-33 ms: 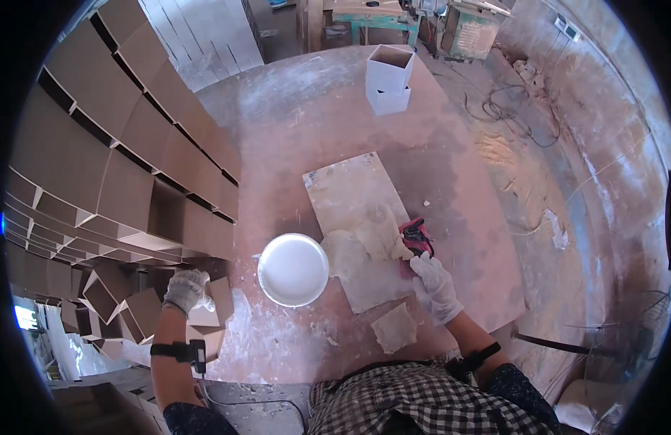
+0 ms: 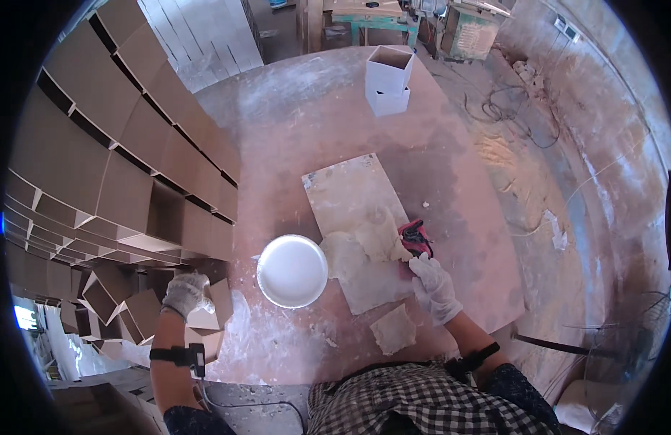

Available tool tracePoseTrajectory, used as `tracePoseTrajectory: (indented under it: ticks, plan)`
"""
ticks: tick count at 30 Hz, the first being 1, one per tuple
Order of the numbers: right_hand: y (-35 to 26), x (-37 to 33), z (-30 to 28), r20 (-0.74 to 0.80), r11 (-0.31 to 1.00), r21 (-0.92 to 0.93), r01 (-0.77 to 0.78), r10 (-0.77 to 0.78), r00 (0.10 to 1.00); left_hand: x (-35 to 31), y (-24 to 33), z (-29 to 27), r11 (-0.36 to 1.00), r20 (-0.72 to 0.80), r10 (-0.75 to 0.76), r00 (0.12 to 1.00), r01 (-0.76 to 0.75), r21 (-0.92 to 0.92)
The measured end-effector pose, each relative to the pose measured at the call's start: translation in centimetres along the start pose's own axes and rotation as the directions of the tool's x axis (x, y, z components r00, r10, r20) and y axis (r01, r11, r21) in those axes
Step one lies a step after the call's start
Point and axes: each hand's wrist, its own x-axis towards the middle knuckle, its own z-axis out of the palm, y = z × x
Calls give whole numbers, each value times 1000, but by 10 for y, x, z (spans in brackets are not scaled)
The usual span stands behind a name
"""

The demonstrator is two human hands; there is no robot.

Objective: Applying a white paste or putty to the seams or surfaces of small wooden boxes using a cloth for finishing.

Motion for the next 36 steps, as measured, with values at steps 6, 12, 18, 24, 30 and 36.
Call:
tracePoseTrajectory:
  ticks: [6,12,18,24,30,36]
  plan:
    - [22,25,2,-138,977,158,-144,166,976,-32,27,-25,954,-6,-76,997,71,-291]
    - [55,71,-8,-52,606,631,-484,656,753,-46,35,-17,959,-147,-70,987,26,-282]
    - [89,112,5,-38,553,687,-471,675,737,-44,47,-14,874,-34,-108,994,78,-479]
    - [103,114,9,53,425,763,-487,709,703,-46,83,43,918,186,-132,974,191,-349]
    - [85,79,23,-66,837,470,-279,349,935,-45,92,69,898,-61,-250,966,208,-388]
    - [32,72,16,37,872,122,-475,474,880,-44,95,67,894,-96,-252,963,193,-405]
